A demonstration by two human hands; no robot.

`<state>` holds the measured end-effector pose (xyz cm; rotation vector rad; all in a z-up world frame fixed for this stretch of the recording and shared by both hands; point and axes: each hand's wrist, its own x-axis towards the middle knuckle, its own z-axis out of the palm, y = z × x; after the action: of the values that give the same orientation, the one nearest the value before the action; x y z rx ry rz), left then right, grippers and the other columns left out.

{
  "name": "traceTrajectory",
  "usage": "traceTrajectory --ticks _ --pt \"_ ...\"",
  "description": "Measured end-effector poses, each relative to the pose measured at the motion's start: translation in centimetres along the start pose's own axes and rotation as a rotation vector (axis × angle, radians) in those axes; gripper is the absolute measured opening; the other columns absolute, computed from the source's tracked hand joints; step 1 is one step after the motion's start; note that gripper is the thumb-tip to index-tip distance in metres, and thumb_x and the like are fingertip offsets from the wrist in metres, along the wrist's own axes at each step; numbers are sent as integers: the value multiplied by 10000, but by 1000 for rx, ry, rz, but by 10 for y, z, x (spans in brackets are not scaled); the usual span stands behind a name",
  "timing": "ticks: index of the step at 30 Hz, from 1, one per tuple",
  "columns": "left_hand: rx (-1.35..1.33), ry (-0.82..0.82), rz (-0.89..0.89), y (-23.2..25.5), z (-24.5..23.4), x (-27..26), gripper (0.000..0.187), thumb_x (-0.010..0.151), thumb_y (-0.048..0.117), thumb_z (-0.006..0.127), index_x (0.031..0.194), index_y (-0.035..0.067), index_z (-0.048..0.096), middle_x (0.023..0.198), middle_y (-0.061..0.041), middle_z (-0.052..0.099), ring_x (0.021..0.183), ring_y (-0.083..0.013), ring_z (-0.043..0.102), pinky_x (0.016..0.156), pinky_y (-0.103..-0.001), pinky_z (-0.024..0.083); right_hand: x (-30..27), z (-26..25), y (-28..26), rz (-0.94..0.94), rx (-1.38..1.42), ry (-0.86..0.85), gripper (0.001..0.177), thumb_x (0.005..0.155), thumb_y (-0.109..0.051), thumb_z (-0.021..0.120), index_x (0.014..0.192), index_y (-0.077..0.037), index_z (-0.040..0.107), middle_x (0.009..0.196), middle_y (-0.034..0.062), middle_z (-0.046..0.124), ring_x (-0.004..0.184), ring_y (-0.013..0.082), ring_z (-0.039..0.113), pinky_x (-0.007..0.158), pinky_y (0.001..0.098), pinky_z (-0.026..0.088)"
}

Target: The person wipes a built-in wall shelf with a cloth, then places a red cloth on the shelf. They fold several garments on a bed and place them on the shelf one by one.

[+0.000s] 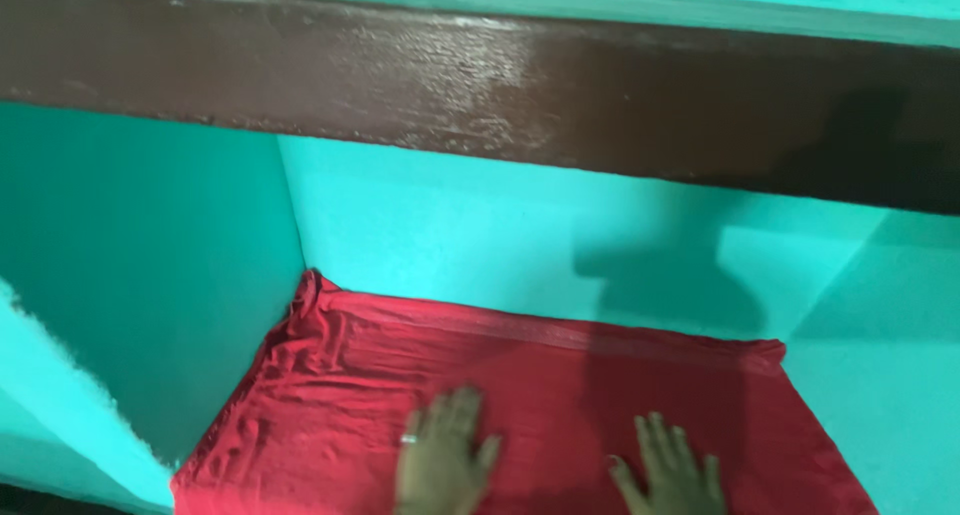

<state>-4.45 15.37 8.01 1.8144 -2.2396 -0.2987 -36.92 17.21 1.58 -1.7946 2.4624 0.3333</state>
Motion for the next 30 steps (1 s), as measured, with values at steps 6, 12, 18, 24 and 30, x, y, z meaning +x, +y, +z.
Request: traceTrajectory --ticks 6,12,18,24,30 --pt "326 103 -250 -108 -46 -33 764 927 671 377 1614 359 260 1667 8 263 1498 -227 264 1213 -485 187 9 49 155 200 -153 -113 944 864 -898 283 1637 -443 -10 1741 -40 -47 1590 233 13 1243 618 27" --pt "314 153 -491 -121 -35 -40 741 961 647 374 1556 207 352 1644 -32 318 1504 -251 265 1192 -617 155 -34 19 157 220 -117 11 899 890 -803 376 1600 -309 134 1701 42 97 1562 251 134 1233 538 166" --pt "-55 394 401 53 53 -70 484 946 283 517 1373 67 583 1439 -103 571 1336 -304 492 1094 -617 269 -108 -19 11 -626 86 678 744 932 -458 476 1549 -61 361 1583 196 314 1435 362 303 1088 635 259" --pt "-14 444 569 62 50 -96 563 1003 455 520 1423 87 593 1477 -93 586 1377 -275 530 1143 -559 338 -134 -15 2 -670 236 521 764 883 -518 558 1540 -178 369 1620 73 347 1477 269 326 1143 618 267" --pt "195 525 662 -16 32 -84 838 865 743 529 1388 92 604 1455 -107 585 1313 -335 536 1074 -532 405 -134 -36 80 -295 -264 88 1064 789 -859 517 1667 -403 127 1719 -70 113 1512 157 141 1229 598 107"
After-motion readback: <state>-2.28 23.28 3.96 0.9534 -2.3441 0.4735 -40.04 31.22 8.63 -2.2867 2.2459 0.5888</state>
